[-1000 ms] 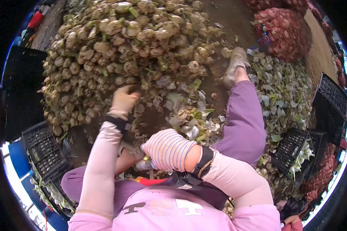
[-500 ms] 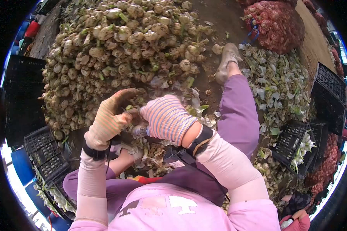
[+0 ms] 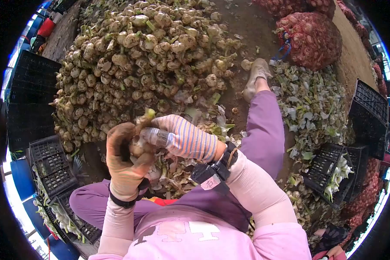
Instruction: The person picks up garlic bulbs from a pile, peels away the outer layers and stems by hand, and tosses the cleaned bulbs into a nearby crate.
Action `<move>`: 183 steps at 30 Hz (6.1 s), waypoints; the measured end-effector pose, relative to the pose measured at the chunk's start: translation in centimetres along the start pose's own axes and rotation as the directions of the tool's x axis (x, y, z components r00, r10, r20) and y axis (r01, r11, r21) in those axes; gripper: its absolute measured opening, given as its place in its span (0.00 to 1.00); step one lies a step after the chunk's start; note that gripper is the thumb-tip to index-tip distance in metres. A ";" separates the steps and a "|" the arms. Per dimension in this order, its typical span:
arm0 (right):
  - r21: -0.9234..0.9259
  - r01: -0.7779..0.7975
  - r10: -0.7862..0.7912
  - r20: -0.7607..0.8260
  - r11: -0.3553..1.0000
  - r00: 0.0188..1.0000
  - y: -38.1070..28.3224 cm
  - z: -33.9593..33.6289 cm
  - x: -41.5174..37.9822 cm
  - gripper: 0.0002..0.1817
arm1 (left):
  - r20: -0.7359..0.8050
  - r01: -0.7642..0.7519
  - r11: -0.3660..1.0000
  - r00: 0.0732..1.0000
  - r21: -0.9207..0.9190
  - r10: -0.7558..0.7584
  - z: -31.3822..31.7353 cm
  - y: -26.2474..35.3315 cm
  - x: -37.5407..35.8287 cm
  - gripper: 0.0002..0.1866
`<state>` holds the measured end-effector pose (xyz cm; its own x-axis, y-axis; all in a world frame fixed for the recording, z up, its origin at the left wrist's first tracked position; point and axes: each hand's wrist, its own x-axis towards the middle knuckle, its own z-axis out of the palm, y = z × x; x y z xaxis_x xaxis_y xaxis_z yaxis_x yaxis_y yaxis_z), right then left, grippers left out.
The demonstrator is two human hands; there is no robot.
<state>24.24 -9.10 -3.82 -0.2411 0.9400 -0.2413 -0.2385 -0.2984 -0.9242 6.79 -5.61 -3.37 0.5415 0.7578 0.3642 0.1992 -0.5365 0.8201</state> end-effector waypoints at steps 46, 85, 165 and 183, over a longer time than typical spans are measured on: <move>0.903 0.081 -0.212 0.012 0.421 0.977 2.7 1.0 1.6 0.17 | -0.100 0.038 0.289 0.889 -0.957 -0.447 -0.6 -2.2 1.4 0.25; 0.161 0.059 -0.046 -0.083 0.985 0.995 -0.1 1.0 1.8 0.25 | 0.030 0.260 0.881 0.962 -0.394 -0.271 -1.6 -1.0 0.7 0.29; 0.668 0.184 -0.125 -0.136 0.721 0.983 1.2 3.0 4.2 0.16 | -0.254 0.151 0.440 0.634 -0.885 -0.730 -1.6 -2.2 -0.2 0.13; -0.576 0.251 -0.356 -0.076 0.778 0.931 2.9 2.8 4.2 0.12 | -0.356 -0.092 0.347 0.361 -0.933 -0.862 -13.5 -7.3 -4.6 0.13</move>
<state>19.88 -6.46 -6.67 -0.0679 0.9943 0.0821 0.2964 0.0987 -0.9500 -8.13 -0.20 -5.05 -0.2665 0.8683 -0.4183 -0.7429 0.0914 0.6631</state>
